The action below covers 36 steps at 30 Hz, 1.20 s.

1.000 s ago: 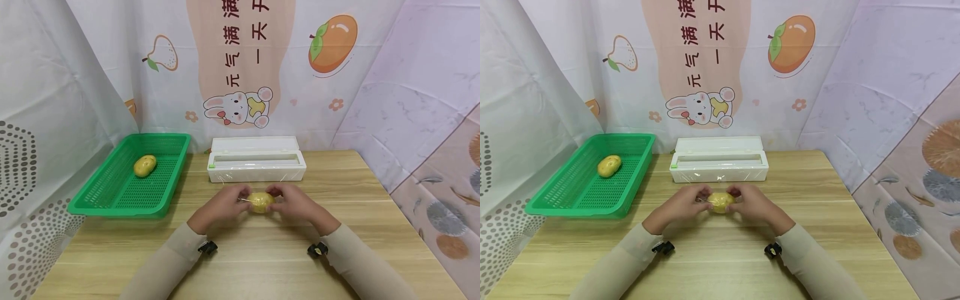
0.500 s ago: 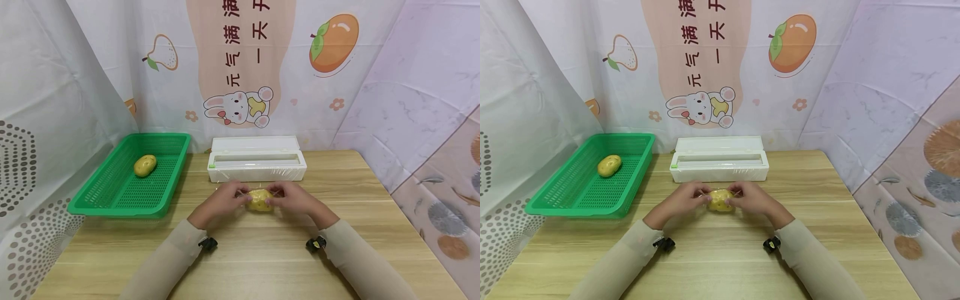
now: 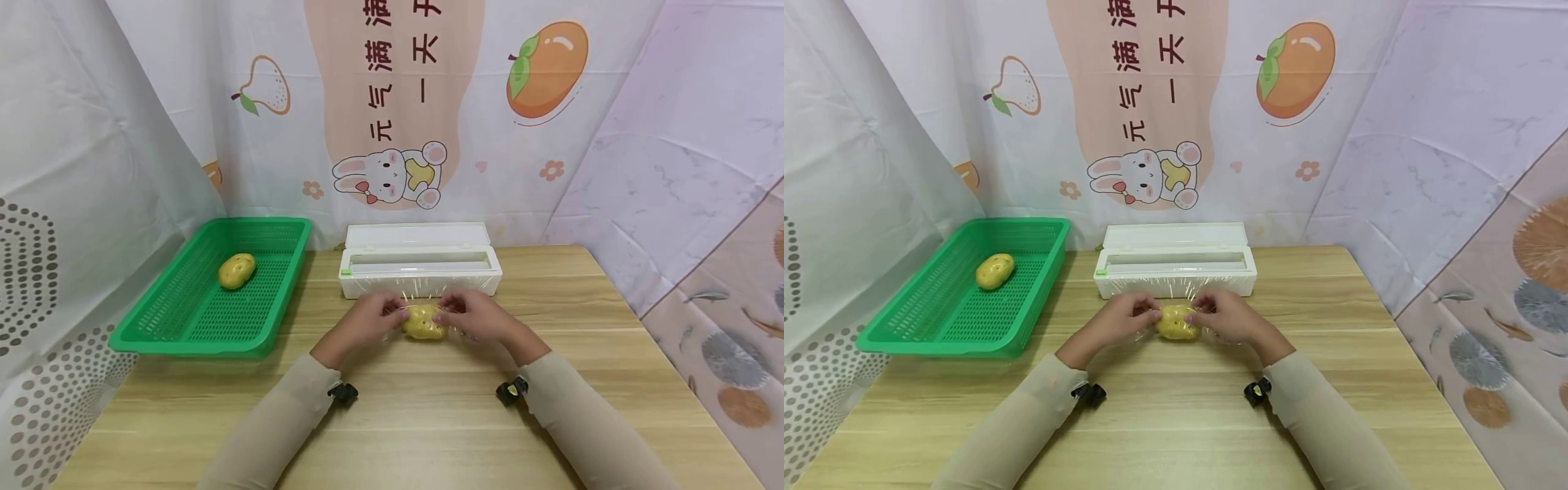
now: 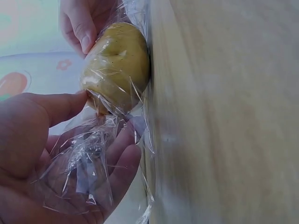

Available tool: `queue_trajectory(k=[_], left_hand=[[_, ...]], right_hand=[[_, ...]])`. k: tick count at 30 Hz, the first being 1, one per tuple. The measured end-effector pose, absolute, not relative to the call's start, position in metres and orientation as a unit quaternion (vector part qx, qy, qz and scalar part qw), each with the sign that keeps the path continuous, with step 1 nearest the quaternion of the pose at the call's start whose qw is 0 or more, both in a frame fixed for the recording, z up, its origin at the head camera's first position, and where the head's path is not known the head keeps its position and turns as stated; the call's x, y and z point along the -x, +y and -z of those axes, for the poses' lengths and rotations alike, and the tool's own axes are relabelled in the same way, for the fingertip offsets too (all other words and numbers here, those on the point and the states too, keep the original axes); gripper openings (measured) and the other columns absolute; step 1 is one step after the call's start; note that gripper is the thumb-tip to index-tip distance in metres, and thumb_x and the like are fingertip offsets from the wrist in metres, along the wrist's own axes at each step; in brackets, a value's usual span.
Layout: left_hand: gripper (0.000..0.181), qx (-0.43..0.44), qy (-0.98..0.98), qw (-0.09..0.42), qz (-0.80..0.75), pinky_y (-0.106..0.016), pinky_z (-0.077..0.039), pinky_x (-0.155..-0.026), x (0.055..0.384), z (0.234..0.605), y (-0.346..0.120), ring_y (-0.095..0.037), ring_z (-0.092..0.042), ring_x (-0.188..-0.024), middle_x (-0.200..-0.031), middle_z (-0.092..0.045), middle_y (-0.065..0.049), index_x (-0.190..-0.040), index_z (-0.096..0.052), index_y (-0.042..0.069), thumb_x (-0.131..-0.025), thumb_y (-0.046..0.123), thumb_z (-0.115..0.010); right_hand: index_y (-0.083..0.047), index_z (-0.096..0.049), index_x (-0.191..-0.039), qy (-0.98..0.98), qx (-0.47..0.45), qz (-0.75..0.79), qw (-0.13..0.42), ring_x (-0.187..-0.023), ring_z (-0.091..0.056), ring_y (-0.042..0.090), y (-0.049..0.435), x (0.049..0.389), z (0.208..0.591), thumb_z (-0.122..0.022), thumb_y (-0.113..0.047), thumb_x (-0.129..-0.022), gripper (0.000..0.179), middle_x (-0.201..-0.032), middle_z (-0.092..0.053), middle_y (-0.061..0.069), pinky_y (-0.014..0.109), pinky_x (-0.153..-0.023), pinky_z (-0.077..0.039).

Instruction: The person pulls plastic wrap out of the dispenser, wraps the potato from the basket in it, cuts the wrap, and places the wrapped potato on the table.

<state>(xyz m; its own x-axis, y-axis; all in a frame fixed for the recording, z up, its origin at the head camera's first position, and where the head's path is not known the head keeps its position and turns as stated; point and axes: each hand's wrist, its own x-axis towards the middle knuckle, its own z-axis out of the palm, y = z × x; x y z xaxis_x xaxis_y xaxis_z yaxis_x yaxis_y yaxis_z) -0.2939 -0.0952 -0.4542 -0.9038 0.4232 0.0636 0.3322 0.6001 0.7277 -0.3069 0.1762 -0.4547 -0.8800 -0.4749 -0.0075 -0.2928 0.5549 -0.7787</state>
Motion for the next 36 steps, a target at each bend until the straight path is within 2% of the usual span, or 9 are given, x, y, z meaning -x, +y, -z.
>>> queue_trajectory(k=[3,9,16,21,26,36], left_hand=[[0.015,-0.207,0.901,0.05,-0.379,-0.032,-0.055,-0.077,0.295,0.453,-0.095,-0.012,-0.064,-0.084,-0.089,-0.07,0.005,-0.097,-0.074,0.018,-0.102,0.031,-0.068],[0.021,-0.199,0.914,0.032,-0.352,-0.032,-0.053,-0.076,0.296,0.452,-0.093,-0.012,-0.061,-0.083,-0.087,-0.069,0.007,-0.093,-0.078,0.018,-0.101,0.034,-0.068],[0.029,-0.184,0.921,0.025,-0.344,-0.031,-0.051,-0.067,0.298,0.456,-0.093,-0.011,-0.059,-0.072,-0.078,-0.07,0.007,-0.083,-0.08,0.021,-0.1,0.042,-0.068],[0.022,-0.184,0.923,0.041,-0.336,-0.03,-0.052,-0.072,0.296,0.452,-0.095,-0.01,-0.061,-0.079,-0.085,-0.071,0.009,-0.091,-0.082,0.023,-0.099,0.038,-0.07],[0.017,-0.189,0.917,0.056,-0.347,-0.031,-0.053,-0.075,0.296,0.447,-0.097,-0.012,-0.062,-0.084,-0.092,-0.072,0.007,-0.099,-0.082,0.021,-0.099,0.033,-0.07],[0.018,-0.183,0.912,0.05,-0.365,-0.032,-0.055,-0.077,0.297,0.444,-0.104,-0.011,-0.065,-0.084,-0.092,-0.074,0.006,-0.099,-0.081,0.02,-0.099,0.033,-0.069]], right_hand=[[-0.015,-0.071,-0.112,0.877,0.213,0.416,0.113,-0.091,-0.063,0.019,0.175,0.308,0.455,-0.075,-0.038,-0.096,0.029,-0.1,-0.07,0.001,0.037,-0.081,-0.054],[-0.013,-0.071,-0.111,0.883,0.192,0.414,0.11,-0.09,-0.062,0.019,0.173,0.309,0.454,-0.073,-0.039,-0.097,0.029,-0.099,-0.069,0.002,0.036,-0.079,-0.053],[-0.013,-0.072,-0.109,0.882,0.192,0.418,0.107,-0.089,-0.062,0.018,0.173,0.309,0.457,-0.072,-0.039,-0.098,0.028,-0.099,-0.07,0.003,0.034,-0.076,-0.052],[-0.013,-0.074,-0.11,0.887,0.201,0.404,0.095,-0.093,-0.063,0.017,0.174,0.307,0.457,-0.072,-0.04,-0.097,0.03,-0.102,-0.07,0.001,0.034,-0.082,-0.053],[-0.014,-0.076,-0.111,0.891,0.2,0.398,0.089,-0.096,-0.066,0.018,0.173,0.304,0.452,-0.073,-0.041,-0.097,0.031,-0.105,-0.072,0.001,0.037,-0.085,-0.055],[-0.014,-0.076,-0.112,0.894,0.207,0.39,0.082,-0.095,-0.067,0.017,0.176,0.305,0.452,-0.071,-0.041,-0.098,0.03,-0.104,-0.073,0.0,0.036,-0.086,-0.056]])
